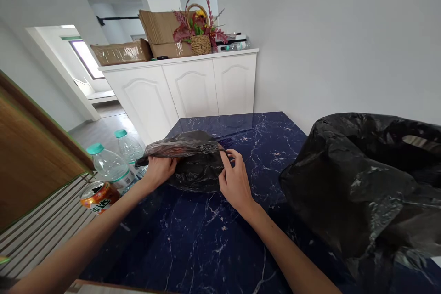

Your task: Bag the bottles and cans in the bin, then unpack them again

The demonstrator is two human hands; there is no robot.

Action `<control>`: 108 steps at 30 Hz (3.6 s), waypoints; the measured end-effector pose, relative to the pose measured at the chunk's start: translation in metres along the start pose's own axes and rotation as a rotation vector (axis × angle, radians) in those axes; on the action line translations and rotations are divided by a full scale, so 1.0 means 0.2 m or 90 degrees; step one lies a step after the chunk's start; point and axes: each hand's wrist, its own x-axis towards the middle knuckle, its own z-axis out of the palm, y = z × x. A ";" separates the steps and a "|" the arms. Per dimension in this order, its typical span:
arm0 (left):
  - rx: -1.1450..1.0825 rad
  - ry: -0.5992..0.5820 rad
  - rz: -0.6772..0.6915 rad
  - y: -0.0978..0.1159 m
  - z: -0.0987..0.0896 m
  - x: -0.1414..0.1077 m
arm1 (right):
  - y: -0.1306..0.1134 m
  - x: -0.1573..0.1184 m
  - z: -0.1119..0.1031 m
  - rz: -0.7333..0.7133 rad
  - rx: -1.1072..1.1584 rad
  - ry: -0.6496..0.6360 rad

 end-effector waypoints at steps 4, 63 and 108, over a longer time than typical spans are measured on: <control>0.026 -0.014 -0.007 -0.03 0.01 0.05 | 0.00 -0.01 0.01 0.001 -0.001 -0.017; 0.081 -0.216 -0.349 -0.54 -0.73 -1.08 | 0.14 -0.08 0.03 0.237 -0.030 -0.106; -0.465 0.070 0.072 0.02 -0.81 -0.50 | -0.28 -0.18 -0.76 -0.010 -0.172 0.075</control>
